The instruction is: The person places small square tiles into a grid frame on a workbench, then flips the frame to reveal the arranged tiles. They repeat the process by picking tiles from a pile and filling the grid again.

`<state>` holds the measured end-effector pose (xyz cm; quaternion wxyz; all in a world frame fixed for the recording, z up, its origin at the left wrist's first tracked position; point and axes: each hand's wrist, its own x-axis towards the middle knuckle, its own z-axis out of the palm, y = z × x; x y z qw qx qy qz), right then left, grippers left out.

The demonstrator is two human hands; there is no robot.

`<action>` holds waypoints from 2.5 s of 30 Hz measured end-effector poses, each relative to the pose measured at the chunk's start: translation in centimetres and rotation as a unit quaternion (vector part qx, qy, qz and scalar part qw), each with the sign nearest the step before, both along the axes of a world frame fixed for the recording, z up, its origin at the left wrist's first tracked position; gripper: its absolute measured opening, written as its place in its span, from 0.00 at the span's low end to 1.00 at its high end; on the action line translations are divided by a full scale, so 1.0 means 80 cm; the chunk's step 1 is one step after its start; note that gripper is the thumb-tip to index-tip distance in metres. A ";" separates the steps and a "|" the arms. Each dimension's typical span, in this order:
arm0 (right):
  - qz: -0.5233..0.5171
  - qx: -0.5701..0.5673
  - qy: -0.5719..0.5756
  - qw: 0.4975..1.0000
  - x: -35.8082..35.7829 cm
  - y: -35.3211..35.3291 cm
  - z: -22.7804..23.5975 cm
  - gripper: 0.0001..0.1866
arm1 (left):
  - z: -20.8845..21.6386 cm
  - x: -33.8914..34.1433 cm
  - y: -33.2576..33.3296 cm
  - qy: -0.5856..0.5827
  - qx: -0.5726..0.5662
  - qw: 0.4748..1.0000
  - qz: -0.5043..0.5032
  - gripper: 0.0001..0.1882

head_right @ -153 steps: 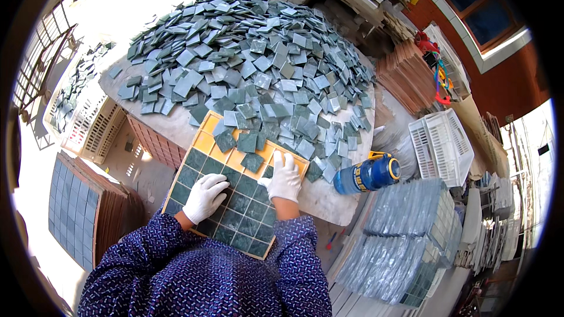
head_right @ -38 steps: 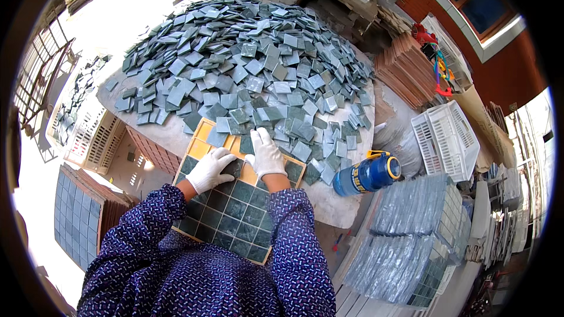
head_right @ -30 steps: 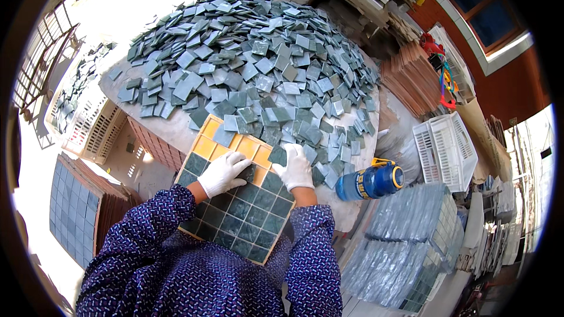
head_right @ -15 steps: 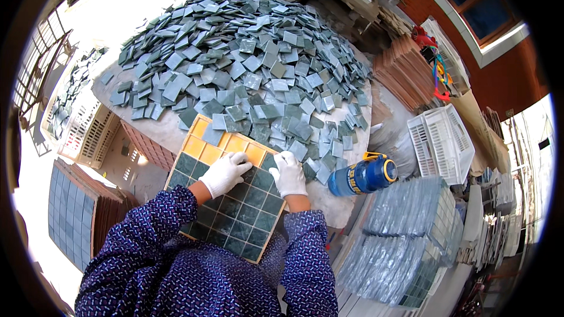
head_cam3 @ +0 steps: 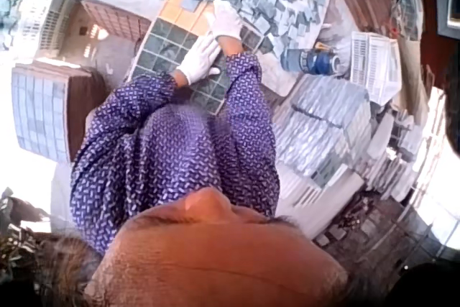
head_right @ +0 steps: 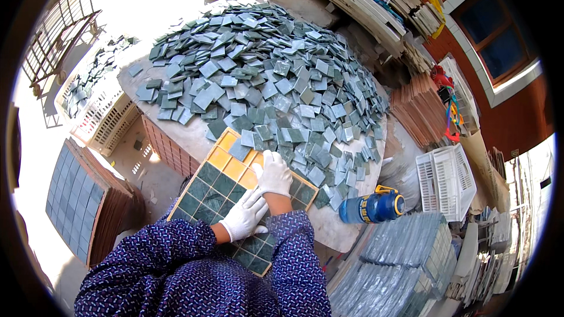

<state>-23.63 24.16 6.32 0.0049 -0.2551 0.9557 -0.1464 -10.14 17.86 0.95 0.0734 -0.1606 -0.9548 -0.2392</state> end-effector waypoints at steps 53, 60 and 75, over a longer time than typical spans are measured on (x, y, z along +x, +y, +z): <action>0.153 -0.056 0.106 0.981 0.082 0.034 -0.054 0.23 | 0.021 -0.089 -0.144 0.023 0.139 0.964 0.226 0.30; -0.047 -0.089 0.056 0.993 0.050 0.022 -0.062 0.15 | 0.027 -0.108 -0.130 0.008 0.065 0.971 0.228 0.33; -0.109 -0.281 -0.064 0.951 0.052 0.070 -0.047 0.08 | 0.013 -0.110 -0.107 0.110 0.089 0.962 0.232 0.21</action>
